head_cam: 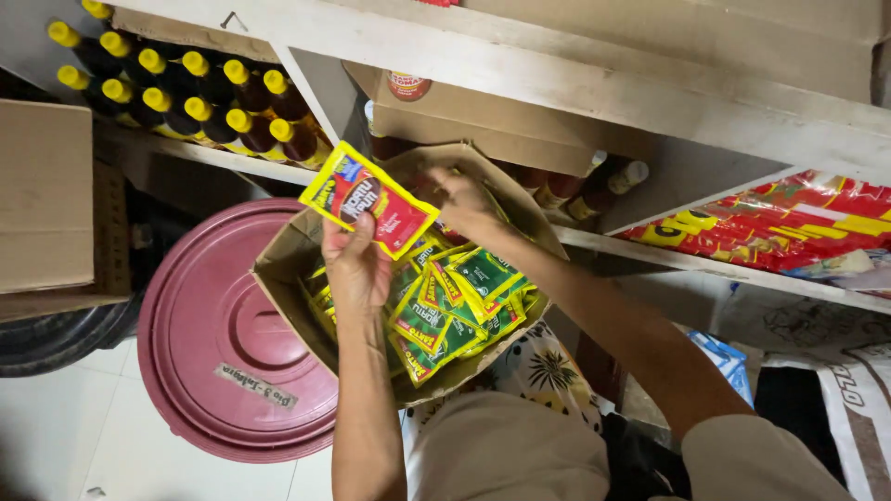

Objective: Stocking spice and seasoning packets from a cardboard box onto store shelves.

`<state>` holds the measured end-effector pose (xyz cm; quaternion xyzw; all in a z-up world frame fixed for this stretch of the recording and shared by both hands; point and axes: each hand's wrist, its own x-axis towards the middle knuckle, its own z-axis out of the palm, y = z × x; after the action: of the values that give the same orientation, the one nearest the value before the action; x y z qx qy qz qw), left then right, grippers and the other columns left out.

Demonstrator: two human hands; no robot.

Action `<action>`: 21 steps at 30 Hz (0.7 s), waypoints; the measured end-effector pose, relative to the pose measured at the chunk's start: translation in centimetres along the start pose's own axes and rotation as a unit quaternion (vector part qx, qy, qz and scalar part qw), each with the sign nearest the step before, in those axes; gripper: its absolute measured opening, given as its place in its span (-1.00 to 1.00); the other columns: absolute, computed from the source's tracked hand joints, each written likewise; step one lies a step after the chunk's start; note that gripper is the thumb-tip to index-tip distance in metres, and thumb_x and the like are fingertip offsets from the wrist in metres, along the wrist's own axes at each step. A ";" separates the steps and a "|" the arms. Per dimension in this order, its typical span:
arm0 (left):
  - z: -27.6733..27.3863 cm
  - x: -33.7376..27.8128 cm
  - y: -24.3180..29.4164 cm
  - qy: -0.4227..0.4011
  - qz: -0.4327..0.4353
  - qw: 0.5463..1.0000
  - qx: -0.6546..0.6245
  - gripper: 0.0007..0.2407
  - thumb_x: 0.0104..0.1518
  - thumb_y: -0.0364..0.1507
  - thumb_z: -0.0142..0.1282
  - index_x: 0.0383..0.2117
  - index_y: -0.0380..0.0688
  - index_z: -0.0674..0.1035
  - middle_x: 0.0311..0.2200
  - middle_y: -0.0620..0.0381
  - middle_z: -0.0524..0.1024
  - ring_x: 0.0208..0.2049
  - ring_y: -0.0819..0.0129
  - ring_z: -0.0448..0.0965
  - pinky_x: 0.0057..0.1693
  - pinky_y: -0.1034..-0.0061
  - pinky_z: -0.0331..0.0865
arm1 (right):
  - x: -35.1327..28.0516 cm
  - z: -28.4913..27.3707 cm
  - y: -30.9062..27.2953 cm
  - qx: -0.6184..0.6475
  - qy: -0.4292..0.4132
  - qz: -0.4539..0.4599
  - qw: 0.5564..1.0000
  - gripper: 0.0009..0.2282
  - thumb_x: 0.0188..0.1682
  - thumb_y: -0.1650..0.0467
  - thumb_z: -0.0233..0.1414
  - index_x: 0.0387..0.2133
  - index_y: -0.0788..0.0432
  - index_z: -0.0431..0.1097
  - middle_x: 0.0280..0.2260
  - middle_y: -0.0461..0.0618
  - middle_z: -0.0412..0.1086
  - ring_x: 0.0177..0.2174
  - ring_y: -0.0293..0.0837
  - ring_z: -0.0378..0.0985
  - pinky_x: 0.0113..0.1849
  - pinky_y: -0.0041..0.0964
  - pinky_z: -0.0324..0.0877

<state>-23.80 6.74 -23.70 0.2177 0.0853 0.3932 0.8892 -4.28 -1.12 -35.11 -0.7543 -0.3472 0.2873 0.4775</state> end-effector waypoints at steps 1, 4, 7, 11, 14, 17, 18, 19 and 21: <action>0.5 -0.3 -0.1 0.024 -0.006 0.999 0.031 -0.62 0.27 -0.69 0.04 0.22 -0.24 0.38 0.10 -0.06 0.52 0.11 0.19 0.58 0.24 0.17 0.51 | 0.0 -0.4 1.4 -0.064 0.028 -0.096 0.993 -0.56 0.04 0.38 0.13 0.18 0.31 0.30 0.12 0.22 0.35 0.11 -0.01 0.36 0.10 -0.10 0.26; 1.6 -0.9 -0.2 0.007 -0.014 0.999 0.047 -0.65 0.28 -0.69 0.05 0.19 -0.23 0.41 0.09 -0.05 0.52 0.09 0.20 0.58 0.23 0.19 0.53 | -4.3 -3.5 -8.6 0.141 0.049 -0.023 0.989 -0.63 0.15 0.22 0.03 0.08 0.22 0.49 0.09 0.01 0.47 0.15 -0.22 0.33 0.15 -0.33 0.14; 2.1 -0.9 -0.1 0.032 -0.036 0.993 0.106 -0.63 0.21 -0.66 0.06 0.16 -0.17 0.43 0.04 -0.05 0.53 0.02 0.22 0.60 0.15 0.19 0.52 | -6.4 -5.3 -15.3 0.188 -0.046 0.000 0.981 -0.61 0.10 0.18 -0.04 0.10 0.10 0.39 -0.04 -0.11 0.49 -0.04 -0.29 0.50 -0.07 -0.36 0.44; 0.5 -1.2 -1.3 -0.019 -0.027 0.991 0.132 -0.69 0.31 -0.65 0.09 0.17 -0.24 0.43 0.07 -0.06 0.53 0.07 0.27 0.55 0.26 0.27 0.43 | -7.0 -5.7 -17.3 0.139 -0.085 -0.149 0.975 -0.75 0.12 0.29 0.14 -0.08 0.21 0.42 -0.22 -0.11 0.46 -0.19 -0.37 0.46 -0.17 -0.45 0.42; 1.1 -1.1 -1.7 0.011 -0.055 0.997 0.049 -0.75 0.35 -0.50 0.03 0.13 -0.22 0.46 0.06 0.02 0.54 0.06 0.31 0.57 0.24 0.29 0.47 | -7.4 -6.3 -17.9 0.128 -0.078 -0.010 0.989 -0.85 0.07 0.33 0.12 -0.28 0.19 0.45 -0.47 -0.25 0.43 -0.51 -0.46 0.37 -0.50 -0.53 0.26; 0.6 -0.9 -2.1 0.036 -0.057 0.997 0.042 -0.75 0.38 -0.40 0.01 0.07 -0.27 0.51 0.02 -0.03 0.58 0.03 0.24 0.60 0.19 0.25 0.49 | -7.7 -6.4 -17.0 0.149 -0.073 -0.034 0.986 -0.85 0.10 0.33 0.14 -0.28 0.20 0.48 -0.50 -0.31 0.33 -0.53 -0.51 0.22 -0.52 -0.57 0.12; 0.6 -0.9 -2.1 0.044 -0.068 0.996 0.032 -0.76 0.37 -0.39 0.02 0.05 -0.25 0.52 0.01 -0.02 0.57 0.02 0.24 0.60 0.18 0.23 0.50 | -7.6 -6.2 -16.7 0.191 -0.075 -0.019 0.979 -0.85 0.09 0.34 0.14 -0.30 0.20 0.46 -0.50 -0.30 0.34 -0.53 -0.50 0.23 -0.53 -0.56 0.11; 0.6 -0.8 -2.1 0.051 -0.079 0.995 0.021 -0.77 0.35 -0.38 0.03 0.03 -0.23 0.52 -0.01 -0.02 0.57 0.01 0.23 0.60 0.16 0.21 0.51 | -7.5 -6.1 -16.4 0.232 -0.076 -0.003 0.970 -0.85 0.08 0.34 0.14 -0.31 0.20 0.45 -0.49 -0.30 0.36 -0.54 -0.49 0.24 -0.54 -0.55 0.11; 0.5 -0.9 -2.0 0.042 -0.086 0.995 0.028 -0.77 0.36 -0.38 0.03 0.03 -0.23 0.52 -0.01 -0.02 0.57 0.01 0.23 0.59 0.15 0.21 0.51 | -7.3 -5.8 -15.8 0.229 -0.070 -0.027 0.971 -0.85 0.10 0.34 0.14 -0.30 0.20 0.45 -0.47 -0.29 0.38 -0.50 -0.50 0.29 -0.49 -0.56 0.17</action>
<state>-22.93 4.67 -24.20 0.2178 0.1516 0.3213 0.9090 -8.06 -5.17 -17.65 -0.5934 -0.3253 0.3980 0.6194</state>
